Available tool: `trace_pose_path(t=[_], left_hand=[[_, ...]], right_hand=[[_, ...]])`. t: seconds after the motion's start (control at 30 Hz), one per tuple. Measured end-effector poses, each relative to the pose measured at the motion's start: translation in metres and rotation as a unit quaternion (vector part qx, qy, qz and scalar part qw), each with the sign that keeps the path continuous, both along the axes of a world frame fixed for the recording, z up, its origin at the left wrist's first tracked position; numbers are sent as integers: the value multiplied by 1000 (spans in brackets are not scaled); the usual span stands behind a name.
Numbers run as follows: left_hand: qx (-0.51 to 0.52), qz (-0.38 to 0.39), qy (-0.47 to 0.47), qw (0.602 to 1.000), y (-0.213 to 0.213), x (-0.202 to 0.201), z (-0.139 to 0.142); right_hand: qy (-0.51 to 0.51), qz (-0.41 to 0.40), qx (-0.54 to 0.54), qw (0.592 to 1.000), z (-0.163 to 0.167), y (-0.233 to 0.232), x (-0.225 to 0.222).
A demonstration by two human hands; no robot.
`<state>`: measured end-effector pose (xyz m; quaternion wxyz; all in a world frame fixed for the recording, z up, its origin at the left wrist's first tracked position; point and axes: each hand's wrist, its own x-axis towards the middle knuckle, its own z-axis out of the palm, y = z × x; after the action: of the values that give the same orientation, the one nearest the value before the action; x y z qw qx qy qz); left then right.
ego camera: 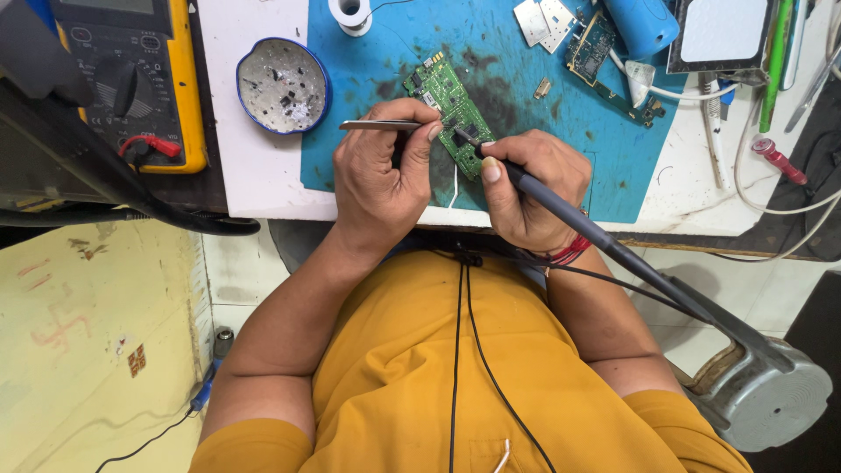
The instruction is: The person solders components on a green circuit board at a workbench, holding the board with tweezers in one hand and a soldering iron in the other, applying solder wire to the board's contacts. They reposition the board and continue soldering different points, briefly reaching away before resuming work.
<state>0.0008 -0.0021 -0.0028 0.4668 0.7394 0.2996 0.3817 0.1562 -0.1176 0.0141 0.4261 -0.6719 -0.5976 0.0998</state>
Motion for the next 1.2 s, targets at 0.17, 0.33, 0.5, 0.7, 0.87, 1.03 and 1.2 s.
trace_pose_path(t=[0.17, 0.33, 0.5, 0.7, 0.87, 1.03, 1.2], left_hand=[[-13, 0, 2, 1000, 0, 0, 1], [-9, 4, 1, 1000, 0, 0, 1], [-9, 2, 3, 1000, 0, 0, 2], [-6, 2, 2, 1000, 0, 1, 1], [-1, 2, 10, 1000, 1, 0, 1], [-5, 3, 7, 1000, 0, 0, 0], [3, 4, 3, 1000, 1, 0, 0]], right_hand=[[-3, 4, -3, 1000, 1, 1, 0], [-5, 0, 0, 1000, 1, 1, 0], [-4, -6, -5, 1000, 2, 1, -1], [-3, -5, -7, 1000, 3, 2, -1], [-5, -5, -8, 1000, 3, 2, -1], [-6, -4, -9, 1000, 3, 2, -1], [-6, -2, -7, 1000, 2, 1, 0]])
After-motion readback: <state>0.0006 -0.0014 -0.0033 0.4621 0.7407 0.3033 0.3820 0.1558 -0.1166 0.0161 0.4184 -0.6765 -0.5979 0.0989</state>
